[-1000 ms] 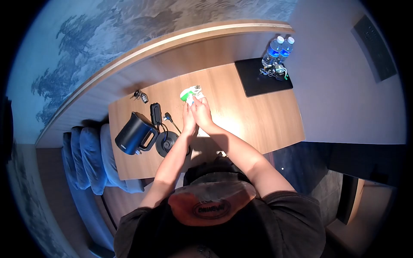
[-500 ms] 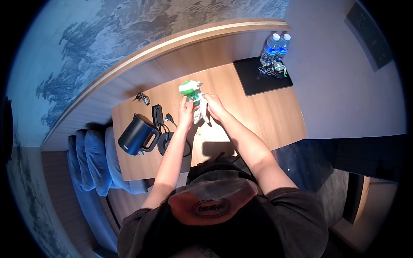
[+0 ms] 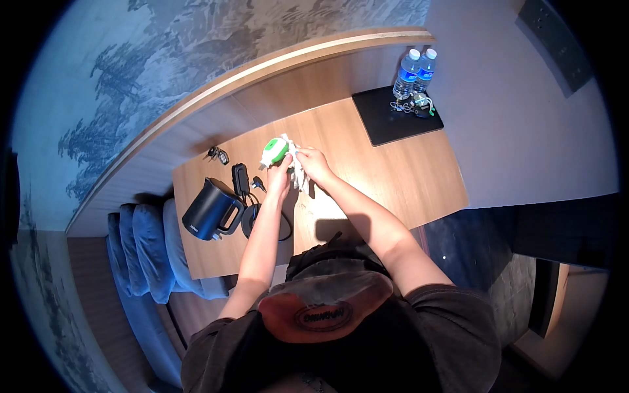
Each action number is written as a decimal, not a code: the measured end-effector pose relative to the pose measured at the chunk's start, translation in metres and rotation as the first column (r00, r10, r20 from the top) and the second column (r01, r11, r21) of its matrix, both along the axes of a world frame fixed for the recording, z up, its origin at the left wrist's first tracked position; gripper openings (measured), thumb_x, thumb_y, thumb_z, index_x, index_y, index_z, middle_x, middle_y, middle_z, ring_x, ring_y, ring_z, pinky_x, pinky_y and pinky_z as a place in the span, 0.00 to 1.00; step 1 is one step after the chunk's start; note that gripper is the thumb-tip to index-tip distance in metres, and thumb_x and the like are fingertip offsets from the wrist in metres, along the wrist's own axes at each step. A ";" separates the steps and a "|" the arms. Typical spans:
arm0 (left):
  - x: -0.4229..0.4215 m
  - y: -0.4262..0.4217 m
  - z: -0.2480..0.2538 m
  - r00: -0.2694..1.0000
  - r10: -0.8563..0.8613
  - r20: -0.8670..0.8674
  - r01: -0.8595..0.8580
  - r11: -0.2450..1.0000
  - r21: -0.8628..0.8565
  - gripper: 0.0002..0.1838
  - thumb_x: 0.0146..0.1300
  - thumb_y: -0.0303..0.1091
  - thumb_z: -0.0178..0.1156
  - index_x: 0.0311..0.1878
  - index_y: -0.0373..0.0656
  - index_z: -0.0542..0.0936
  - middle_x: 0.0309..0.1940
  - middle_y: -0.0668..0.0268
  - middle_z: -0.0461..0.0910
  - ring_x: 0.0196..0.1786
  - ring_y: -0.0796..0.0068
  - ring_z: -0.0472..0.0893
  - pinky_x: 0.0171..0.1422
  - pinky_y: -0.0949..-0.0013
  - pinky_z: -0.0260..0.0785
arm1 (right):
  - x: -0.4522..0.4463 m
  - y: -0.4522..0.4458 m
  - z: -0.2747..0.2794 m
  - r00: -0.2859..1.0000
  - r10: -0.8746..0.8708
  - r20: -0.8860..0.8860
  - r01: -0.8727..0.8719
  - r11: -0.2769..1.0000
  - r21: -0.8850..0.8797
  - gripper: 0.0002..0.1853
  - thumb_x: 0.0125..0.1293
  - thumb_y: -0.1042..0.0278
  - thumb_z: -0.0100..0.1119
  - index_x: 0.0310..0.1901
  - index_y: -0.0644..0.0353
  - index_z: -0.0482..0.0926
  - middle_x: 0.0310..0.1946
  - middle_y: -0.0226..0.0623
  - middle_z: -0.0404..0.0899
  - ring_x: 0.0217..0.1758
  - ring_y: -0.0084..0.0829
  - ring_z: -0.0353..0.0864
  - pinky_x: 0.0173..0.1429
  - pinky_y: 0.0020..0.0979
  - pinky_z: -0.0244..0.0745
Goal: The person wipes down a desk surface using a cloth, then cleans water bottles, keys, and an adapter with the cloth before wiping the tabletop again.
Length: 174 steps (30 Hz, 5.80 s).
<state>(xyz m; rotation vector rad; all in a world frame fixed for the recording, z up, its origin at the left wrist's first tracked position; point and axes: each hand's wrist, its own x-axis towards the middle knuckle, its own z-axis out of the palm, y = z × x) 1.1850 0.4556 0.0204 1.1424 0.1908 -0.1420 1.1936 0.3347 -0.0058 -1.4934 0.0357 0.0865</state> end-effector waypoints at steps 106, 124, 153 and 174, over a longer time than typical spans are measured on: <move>0.184 -0.344 -0.094 0.935 -0.314 0.166 0.040 0.559 0.828 0.16 0.54 0.20 0.53 0.48 0.37 0.72 0.39 0.47 0.76 0.43 0.44 0.75 0.46 0.53 0.68 | 0.131 -0.317 -0.074 0.929 -0.341 -0.141 0.312 0.930 -0.197 0.25 0.54 0.83 0.51 0.57 0.63 0.68 0.44 0.42 0.73 0.30 0.32 0.80 0.27 0.27 0.78; 0.061 -0.212 -0.073 0.872 -0.112 0.476 -0.383 0.448 0.808 0.13 0.52 0.21 0.53 0.43 0.39 0.72 0.40 0.54 0.73 0.43 0.55 0.74 0.50 0.60 0.67 | 0.054 -0.267 -0.038 0.833 -0.544 -0.104 0.527 0.836 -0.149 0.13 0.65 0.81 0.42 0.50 0.64 0.68 0.32 0.34 0.71 0.16 0.23 0.73 0.18 0.25 0.74; -0.019 0.031 -0.074 0.839 0.030 -0.544 -0.037 0.999 -0.002 0.06 0.58 0.28 0.54 0.37 0.36 0.74 0.28 0.62 0.77 0.27 0.72 0.79 0.29 0.74 0.74 | -0.072 -0.011 -0.077 0.962 -0.052 -0.267 -0.024 0.961 -0.275 0.31 0.54 0.86 0.47 0.62 0.61 0.59 0.56 0.43 0.70 0.40 0.28 0.78 0.43 0.27 0.75; -0.017 0.045 -0.053 0.957 0.059 0.285 -0.256 0.634 0.730 0.21 0.53 0.40 0.66 0.41 0.31 0.75 0.34 0.63 0.80 0.38 0.74 0.79 0.42 0.72 0.71 | -0.035 -0.012 0.007 0.919 -0.036 -0.393 0.257 0.809 0.529 0.15 0.70 0.61 0.38 0.49 0.61 0.69 0.41 0.38 0.78 0.41 0.32 0.80 0.44 0.34 0.77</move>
